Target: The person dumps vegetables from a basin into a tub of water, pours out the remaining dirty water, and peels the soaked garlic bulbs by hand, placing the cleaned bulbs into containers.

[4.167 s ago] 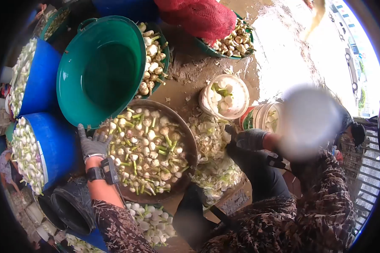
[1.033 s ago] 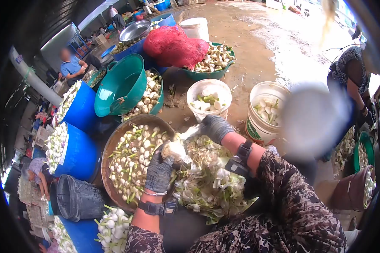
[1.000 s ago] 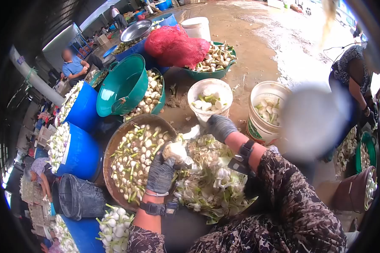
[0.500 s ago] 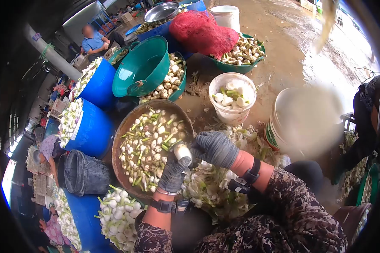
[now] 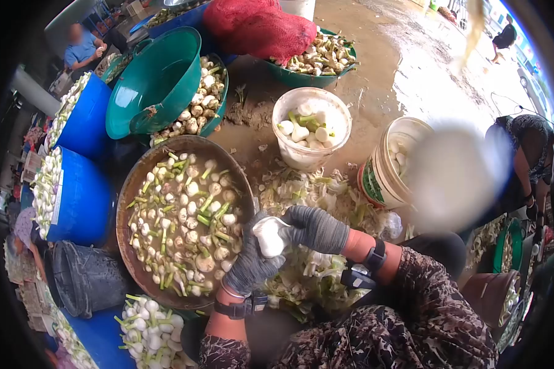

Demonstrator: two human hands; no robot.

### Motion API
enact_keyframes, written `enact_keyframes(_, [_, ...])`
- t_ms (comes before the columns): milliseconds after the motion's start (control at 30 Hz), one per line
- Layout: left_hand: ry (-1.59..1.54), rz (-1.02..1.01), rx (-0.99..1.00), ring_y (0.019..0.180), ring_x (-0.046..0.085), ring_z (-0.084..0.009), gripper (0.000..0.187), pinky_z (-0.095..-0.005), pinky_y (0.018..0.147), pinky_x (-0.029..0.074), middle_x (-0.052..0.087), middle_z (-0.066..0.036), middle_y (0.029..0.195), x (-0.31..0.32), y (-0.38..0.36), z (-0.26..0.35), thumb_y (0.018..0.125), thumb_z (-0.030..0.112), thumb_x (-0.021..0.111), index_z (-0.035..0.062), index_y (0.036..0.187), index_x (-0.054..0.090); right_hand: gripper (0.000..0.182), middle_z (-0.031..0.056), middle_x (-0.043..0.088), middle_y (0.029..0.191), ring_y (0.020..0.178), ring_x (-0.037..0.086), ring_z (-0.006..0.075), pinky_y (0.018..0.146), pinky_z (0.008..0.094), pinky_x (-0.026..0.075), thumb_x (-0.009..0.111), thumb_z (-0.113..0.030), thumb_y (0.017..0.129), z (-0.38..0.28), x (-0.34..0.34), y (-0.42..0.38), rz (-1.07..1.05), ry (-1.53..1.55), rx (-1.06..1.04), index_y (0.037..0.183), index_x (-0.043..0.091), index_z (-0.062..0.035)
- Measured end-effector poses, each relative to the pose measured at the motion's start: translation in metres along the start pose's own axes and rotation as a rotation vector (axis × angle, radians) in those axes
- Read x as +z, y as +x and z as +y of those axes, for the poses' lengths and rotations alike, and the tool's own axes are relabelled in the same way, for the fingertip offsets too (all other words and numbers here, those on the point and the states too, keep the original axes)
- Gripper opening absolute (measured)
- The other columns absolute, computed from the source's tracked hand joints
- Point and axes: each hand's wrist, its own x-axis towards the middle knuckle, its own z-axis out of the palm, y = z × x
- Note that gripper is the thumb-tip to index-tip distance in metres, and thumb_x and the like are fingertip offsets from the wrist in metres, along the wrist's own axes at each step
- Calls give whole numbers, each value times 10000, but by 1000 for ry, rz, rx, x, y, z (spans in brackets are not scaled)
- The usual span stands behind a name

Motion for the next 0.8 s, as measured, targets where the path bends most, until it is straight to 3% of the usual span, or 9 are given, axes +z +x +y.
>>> enact_keyframes(100, [-149,107,-211,1111,498,-160,643,-323,988,426,520,-55,1253,-4,7,-1,861,291,702,52,1376,400,232,163,638,878,815,609,354,724,394,496,664,-238,884,-10,6,5,153,-454,-412,938,592,-24])
enact_keyframes(167, [203,112,-120,1105,522,-174,641,-326,968,443,557,-68,1198,-12,13,-19,847,321,713,33,1347,435,182,173,626,798,778,594,396,689,430,484,648,-183,874,-6,8,15,177,-485,-447,895,585,-14])
enact_keyframes(300, [374,184,-65,1102,531,-204,614,-347,991,430,547,-97,1215,-4,5,1,847,228,710,16,1344,419,218,212,658,845,769,615,380,701,397,496,646,-205,902,17,-4,34,156,-50,84,936,616,8])
enact_keyframes(433, [-226,131,-52,1029,599,-236,685,-369,869,525,560,-109,1224,-12,-2,-21,813,285,754,28,1360,432,264,211,675,892,817,632,388,729,414,504,649,-246,894,84,-4,43,172,-154,69,974,627,4])
enact_keyframes(533, [-788,232,-74,1039,614,-270,696,-431,710,588,553,-126,1268,-13,-3,-6,810,243,759,44,1383,417,417,206,681,949,906,647,377,798,452,509,650,-385,860,88,-3,25,-248,-677,274,1077,643,-29])
enact_keyframes(567, [-749,281,-102,1082,571,-200,698,-324,920,489,556,-95,1239,-12,-4,4,828,343,742,30,1369,430,471,207,681,967,939,648,371,825,461,506,650,-432,846,83,-4,19,-371,-668,314,1115,645,-45])
enact_keyframes(700, [-91,390,65,1065,564,-187,758,-318,941,476,568,-80,1183,-11,4,1,838,371,741,50,1413,365,592,154,693,1042,948,665,322,834,439,507,523,-580,909,46,-11,14,-87,-288,238,1163,637,-57])
enact_keyframes(767, [271,371,97,1074,581,-217,819,-342,985,460,562,-98,1208,-8,9,-10,804,204,779,63,1455,302,652,119,700,948,800,683,234,753,384,534,453,-623,934,32,-13,14,-314,370,384,1129,640,-29])
enact_keyframes(800, [499,324,113,1074,573,-210,859,-337,989,459,558,-99,1194,-1,12,-7,785,79,759,64,1478,252,653,78,680,876,680,657,157,645,325,543,472,-624,928,22,-13,14,-480,364,409,1109,636,-18])
